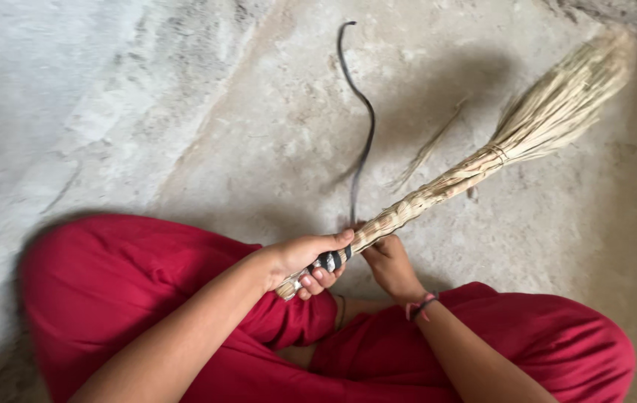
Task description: The person sits on the floor and wraps a black rubber strip around the handle of a straw broom. They repeatedly wind the strip tightly along the length of the handle, then tie off the end to secure it.
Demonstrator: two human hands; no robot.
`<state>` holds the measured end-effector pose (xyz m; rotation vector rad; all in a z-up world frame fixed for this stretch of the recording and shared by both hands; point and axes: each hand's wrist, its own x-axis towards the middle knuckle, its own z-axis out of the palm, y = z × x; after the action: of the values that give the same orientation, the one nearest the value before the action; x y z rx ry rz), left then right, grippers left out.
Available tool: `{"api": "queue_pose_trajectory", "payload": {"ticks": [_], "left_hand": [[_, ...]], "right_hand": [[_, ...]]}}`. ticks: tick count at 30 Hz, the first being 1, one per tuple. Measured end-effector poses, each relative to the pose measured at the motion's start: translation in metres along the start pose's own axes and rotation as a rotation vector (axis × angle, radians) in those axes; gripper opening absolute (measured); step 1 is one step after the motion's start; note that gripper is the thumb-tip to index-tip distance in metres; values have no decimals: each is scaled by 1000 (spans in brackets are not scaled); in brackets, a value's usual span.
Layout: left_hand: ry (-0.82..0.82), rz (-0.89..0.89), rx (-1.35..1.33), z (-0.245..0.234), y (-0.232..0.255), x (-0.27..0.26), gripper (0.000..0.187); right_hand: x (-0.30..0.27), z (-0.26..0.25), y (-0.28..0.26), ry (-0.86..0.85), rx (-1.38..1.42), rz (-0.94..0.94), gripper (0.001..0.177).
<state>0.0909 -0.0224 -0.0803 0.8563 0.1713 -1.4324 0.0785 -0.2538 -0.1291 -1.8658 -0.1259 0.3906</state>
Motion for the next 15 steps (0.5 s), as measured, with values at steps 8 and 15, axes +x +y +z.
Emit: {"api": "queue_pose_trajectory", "payload": {"ticks": [8, 15], "left_hand": [[-3, 52, -201, 14, -26, -17, 57], [-207, 36, -156, 13, -37, -5, 46]], "right_hand": [[1, 2, -17, 58, 62, 103, 22], [-6, 7, -33, 44, -185, 58, 22]]}}
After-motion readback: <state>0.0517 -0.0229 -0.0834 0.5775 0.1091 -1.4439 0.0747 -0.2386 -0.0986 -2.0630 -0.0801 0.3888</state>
